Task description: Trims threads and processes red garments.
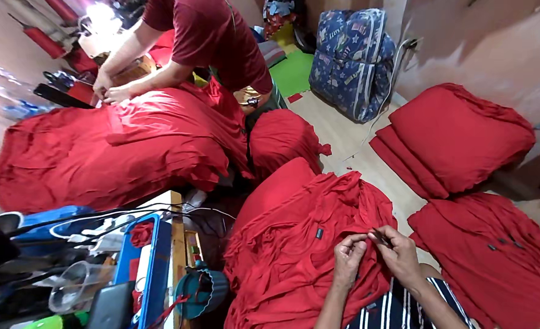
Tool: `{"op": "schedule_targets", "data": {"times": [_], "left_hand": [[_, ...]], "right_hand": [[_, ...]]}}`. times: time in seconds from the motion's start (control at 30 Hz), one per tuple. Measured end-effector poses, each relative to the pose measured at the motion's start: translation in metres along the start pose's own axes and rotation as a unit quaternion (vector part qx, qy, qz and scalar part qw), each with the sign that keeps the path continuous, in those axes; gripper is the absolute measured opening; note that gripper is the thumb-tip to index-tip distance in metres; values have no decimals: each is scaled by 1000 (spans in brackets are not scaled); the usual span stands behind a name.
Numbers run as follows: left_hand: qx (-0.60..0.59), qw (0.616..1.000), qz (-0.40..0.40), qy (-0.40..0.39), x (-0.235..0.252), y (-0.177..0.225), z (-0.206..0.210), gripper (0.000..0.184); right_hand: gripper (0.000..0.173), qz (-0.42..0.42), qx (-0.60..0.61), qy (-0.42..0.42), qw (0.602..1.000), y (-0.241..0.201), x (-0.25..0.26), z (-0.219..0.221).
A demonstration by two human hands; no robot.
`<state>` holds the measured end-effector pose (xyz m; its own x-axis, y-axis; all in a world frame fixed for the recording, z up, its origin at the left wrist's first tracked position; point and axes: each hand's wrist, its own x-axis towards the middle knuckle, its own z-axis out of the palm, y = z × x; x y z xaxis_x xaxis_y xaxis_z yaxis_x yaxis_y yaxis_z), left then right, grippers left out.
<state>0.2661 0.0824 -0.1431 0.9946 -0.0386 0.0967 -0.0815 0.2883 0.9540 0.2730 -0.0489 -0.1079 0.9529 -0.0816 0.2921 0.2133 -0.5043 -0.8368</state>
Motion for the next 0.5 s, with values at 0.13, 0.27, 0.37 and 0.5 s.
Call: {"op": "schedule_targets", "data": {"times": [0.13, 0.27, 0.37, 0.5], "left_hand": [[-6, 1000, -25, 3, 1, 2, 3, 23], [7, 1000, -30, 3, 2, 1, 2, 19], [21, 999, -32, 6, 3, 3, 3, 27], [18, 999, -40, 10, 3, 2, 3, 36]], "right_hand": [[21, 40, 20, 3, 999, -2, -3, -4], [22, 36, 4, -17, 999, -4, -2, -7], [16, 99, 111, -20, 989, -6, 1, -11], [13, 104, 176, -17, 979, -13, 0, -21]]}}
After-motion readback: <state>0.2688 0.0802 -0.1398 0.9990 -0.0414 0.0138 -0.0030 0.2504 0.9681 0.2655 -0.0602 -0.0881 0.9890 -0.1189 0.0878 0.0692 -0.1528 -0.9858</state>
